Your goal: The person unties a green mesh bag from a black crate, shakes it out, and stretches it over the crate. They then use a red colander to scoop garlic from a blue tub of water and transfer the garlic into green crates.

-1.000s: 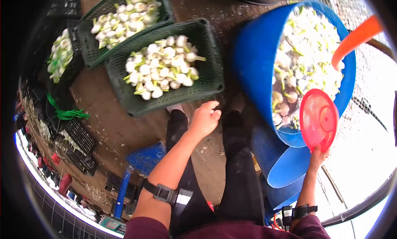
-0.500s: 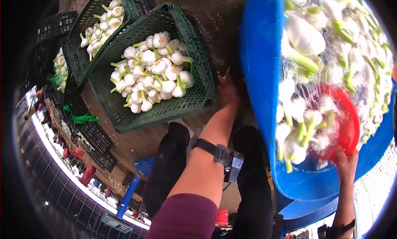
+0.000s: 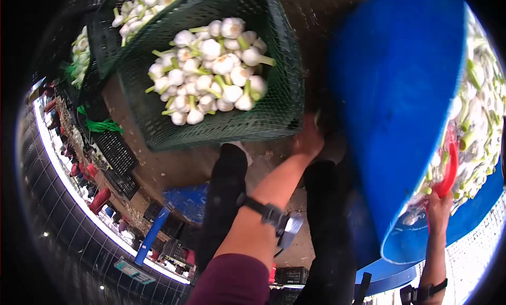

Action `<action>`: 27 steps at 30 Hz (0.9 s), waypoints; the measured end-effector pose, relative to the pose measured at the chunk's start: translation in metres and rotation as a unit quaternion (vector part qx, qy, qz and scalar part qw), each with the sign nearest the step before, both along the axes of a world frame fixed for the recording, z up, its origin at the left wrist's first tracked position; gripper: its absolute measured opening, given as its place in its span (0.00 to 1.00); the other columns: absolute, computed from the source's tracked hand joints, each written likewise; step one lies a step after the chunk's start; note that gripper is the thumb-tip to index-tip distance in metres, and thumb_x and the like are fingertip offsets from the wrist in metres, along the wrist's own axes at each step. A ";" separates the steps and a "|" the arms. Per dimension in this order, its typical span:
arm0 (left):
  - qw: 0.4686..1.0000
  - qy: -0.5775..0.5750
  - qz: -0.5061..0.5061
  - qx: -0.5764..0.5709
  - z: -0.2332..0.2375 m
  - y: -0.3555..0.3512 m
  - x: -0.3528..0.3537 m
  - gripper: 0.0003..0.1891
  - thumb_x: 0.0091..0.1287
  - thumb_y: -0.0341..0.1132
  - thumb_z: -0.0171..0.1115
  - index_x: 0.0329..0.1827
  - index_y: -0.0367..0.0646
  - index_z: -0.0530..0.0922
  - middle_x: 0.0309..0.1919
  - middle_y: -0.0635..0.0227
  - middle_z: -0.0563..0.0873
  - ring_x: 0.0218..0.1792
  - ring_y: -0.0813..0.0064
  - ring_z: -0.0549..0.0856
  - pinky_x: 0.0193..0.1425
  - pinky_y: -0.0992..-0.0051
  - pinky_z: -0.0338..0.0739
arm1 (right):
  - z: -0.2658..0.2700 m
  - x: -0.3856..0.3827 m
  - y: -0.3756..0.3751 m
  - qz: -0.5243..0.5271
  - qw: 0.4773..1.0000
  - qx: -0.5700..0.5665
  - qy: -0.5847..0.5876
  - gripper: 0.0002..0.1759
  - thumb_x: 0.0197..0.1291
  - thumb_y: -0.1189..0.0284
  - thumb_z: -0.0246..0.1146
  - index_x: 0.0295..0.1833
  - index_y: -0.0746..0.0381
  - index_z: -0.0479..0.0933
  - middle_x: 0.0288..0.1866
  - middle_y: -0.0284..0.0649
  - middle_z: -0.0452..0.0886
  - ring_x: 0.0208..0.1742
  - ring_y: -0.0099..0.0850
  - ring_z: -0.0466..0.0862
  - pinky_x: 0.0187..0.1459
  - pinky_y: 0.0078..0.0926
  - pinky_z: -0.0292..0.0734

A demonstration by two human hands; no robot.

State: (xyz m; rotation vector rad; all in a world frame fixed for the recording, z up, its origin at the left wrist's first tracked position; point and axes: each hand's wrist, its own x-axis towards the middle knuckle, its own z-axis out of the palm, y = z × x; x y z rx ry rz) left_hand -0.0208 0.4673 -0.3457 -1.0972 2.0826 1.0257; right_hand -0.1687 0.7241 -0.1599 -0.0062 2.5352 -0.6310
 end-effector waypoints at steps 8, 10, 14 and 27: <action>0.931 0.240 0.209 0.181 0.183 -0.082 0.070 0.29 0.48 0.24 0.62 0.56 0.40 0.64 0.40 0.64 0.76 0.35 0.79 0.77 0.37 0.80 0.73 | 0.023 0.009 -0.037 -0.033 0.999 -0.019 -0.022 0.17 0.46 0.76 0.51 0.45 0.67 0.71 0.25 0.38 0.75 0.24 0.25 0.75 0.25 0.22 0.69; 0.966 0.195 0.146 0.084 0.229 -0.144 0.053 0.32 0.48 0.27 0.64 0.58 0.40 0.62 0.44 0.64 0.75 0.33 0.78 0.77 0.38 0.77 0.74 | 0.031 0.008 -0.041 0.012 1.000 -0.020 0.019 0.19 0.46 0.77 0.51 0.48 0.66 0.70 0.28 0.40 0.76 0.27 0.27 0.76 0.28 0.23 0.70; 0.911 0.156 -0.002 -0.383 0.186 -0.286 0.099 0.38 0.46 0.33 0.65 0.60 0.36 0.57 0.52 0.51 0.69 0.46 0.63 0.74 0.51 0.70 0.70 | 0.036 0.003 -0.033 0.019 1.000 0.009 -0.003 0.24 0.47 0.77 0.51 0.54 0.65 0.68 0.36 0.44 0.78 0.35 0.31 0.78 0.35 0.25 0.72; 0.916 0.123 0.373 -0.078 0.105 -0.384 0.188 0.09 0.42 0.21 0.54 0.28 0.35 0.75 0.20 0.65 0.78 0.17 0.76 0.77 0.17 0.75 0.74 | 0.038 -0.006 -0.081 -0.099 0.984 0.143 0.039 0.16 0.44 0.71 0.54 0.36 0.73 0.71 0.22 0.48 0.75 0.19 0.36 0.77 0.17 0.28 0.71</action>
